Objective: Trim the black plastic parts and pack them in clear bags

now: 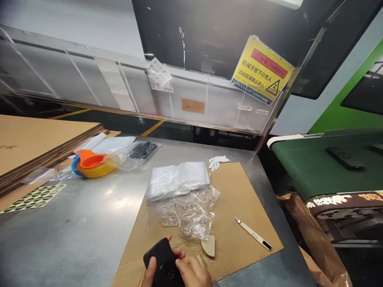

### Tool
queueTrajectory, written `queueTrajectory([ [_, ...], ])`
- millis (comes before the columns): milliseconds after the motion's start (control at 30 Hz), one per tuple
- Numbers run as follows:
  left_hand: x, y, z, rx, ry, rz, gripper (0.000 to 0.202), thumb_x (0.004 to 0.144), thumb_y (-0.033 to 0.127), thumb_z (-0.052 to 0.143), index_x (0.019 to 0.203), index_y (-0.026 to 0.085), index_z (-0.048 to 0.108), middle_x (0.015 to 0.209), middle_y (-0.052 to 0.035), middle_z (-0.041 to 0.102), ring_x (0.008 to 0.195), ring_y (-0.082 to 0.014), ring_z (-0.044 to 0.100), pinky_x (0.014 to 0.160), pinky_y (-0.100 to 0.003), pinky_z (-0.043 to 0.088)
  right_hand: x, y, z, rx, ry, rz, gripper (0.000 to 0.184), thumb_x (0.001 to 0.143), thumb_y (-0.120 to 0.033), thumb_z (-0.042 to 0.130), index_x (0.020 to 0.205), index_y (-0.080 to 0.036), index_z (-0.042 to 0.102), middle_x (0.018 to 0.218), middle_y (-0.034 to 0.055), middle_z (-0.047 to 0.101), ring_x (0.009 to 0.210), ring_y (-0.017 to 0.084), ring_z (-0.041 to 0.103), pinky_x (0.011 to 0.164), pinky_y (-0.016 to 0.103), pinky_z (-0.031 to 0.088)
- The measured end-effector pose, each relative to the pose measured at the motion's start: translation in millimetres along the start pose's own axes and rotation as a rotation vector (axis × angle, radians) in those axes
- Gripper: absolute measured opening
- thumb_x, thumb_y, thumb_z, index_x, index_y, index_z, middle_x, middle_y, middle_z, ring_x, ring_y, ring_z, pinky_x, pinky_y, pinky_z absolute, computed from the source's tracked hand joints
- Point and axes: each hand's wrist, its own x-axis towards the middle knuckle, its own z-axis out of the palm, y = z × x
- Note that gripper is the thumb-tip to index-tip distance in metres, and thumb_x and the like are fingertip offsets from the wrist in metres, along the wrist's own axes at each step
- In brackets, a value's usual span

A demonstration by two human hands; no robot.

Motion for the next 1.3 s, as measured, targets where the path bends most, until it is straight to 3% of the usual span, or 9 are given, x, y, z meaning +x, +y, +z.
queueTrajectory([
  [200,-6,23,-20.6,-0.047,0.017,-0.066,0.076,0.064,0.055,0.068,0.129,0.026,0.041,0.071,-0.0003,0.065,0.058,-0.0159,0.062,0.06,-0.028,0.051,0,54,-10,-0.371,-0.011,0.348,0.033,0.086,-0.035,0.049,0.113,-0.016,0.053,0.104,0.0129,0.06,0.095,0.028,0.055,0.078,0.042,0.048],
  [400,-8,12,-38.3,0.034,-0.022,-0.075,0.069,0.067,0.063,0.059,0.122,0.023,0.047,0.07,-0.0015,0.064,0.056,-0.0152,0.06,0.056,-0.027,0.048,-10,66,7,-0.437,0.003,0.357,0.048,0.081,-0.04,0.055,0.119,-0.012,0.049,0.112,0.0172,0.056,0.1,0.032,0.05,0.082,0.047,0.045],
  [500,5,20,-42.7,0.348,-0.05,0.017,0.057,0.068,0.059,0.061,0.106,0.017,0.057,0.07,-0.0034,0.064,0.058,-0.0165,0.059,0.058,-0.029,0.048,3,58,1,-0.475,-0.061,0.34,0.047,0.088,-0.04,0.045,0.125,-0.011,0.044,0.115,0.0176,0.053,0.104,0.029,0.049,0.086,0.044,0.043],
  [600,31,42,-30.0,0.855,-0.205,0.24,0.043,0.072,0.047,0.061,0.1,0.014,0.06,0.085,-0.0093,0.067,0.08,-0.0229,0.063,0.074,-0.033,0.049,34,49,-5,-0.477,-0.213,0.273,0.037,0.093,-0.029,0.038,0.127,-0.016,0.044,0.118,0.0127,0.053,0.107,0.023,0.049,0.09,0.038,0.041],
  [700,63,65,-0.7,1.423,-0.345,0.59,0.042,0.076,0.025,0.052,0.117,0.015,0.051,0.133,-0.0133,0.048,0.123,-0.0245,0.043,0.102,-0.035,0.033,69,45,1,-0.48,-0.324,0.226,0.033,0.087,-0.022,0.048,0.12,-0.02,0.052,0.112,0.009,0.058,0.102,0.024,0.053,0.087,0.036,0.043],
  [800,93,81,29.0,1.819,-0.334,0.682,0.049,0.071,0.015,0.05,0.12,0.015,0.046,0.145,-0.0122,0.032,0.126,-0.0241,0.04,0.099,-0.033,0.037,93,46,12,-0.515,-0.428,0.226,0.04,0.077,-0.016,0.062,0.116,-0.014,0.056,0.109,0.0125,0.061,0.097,0.027,0.057,0.082,0.038,0.046],
  [900,119,86,47.6,1.959,-0.213,0.695,0.054,0.07,0.01,0.05,0.124,0.014,0.042,0.147,-0.0167,0.027,0.108,-0.0302,0.054,0.087,-0.042,0.044,107,50,19,-0.555,-0.506,0.239,0.051,0.075,-0.016,0.066,0.123,-0.011,0.05,0.113,0.016,0.059,0.096,0.027,0.059,0.079,0.036,0.048],
  [1067,148,81,64.5,2.178,-0.072,0.766,0.051,0.079,0.001,0.037,0.129,0.011,0.039,0.136,-0.0261,0.037,0.101,-0.033,0.054,0.081,-0.047,0.041,122,59,23,-0.616,-0.596,0.262,0.032,0.088,-0.028,0.054,0.117,-0.015,0.052,0.111,0.0075,0.058,0.094,0.019,0.059,0.079,0.039,0.05],
  [1300,163,85,72.3,2.343,-0.105,0.806,0.037,0.089,0.016,0.039,0.125,0.012,0.044,0.097,-0.013,0.058,0.092,-0.0241,0.055,0.08,-0.04,0.04,137,66,20,-0.627,-0.615,0.229,0.022,0.088,-0.029,0.054,0.104,-0.014,0.058,0.107,0.0058,0.059,0.096,0.019,0.058,0.081,0.04,0.048],
])
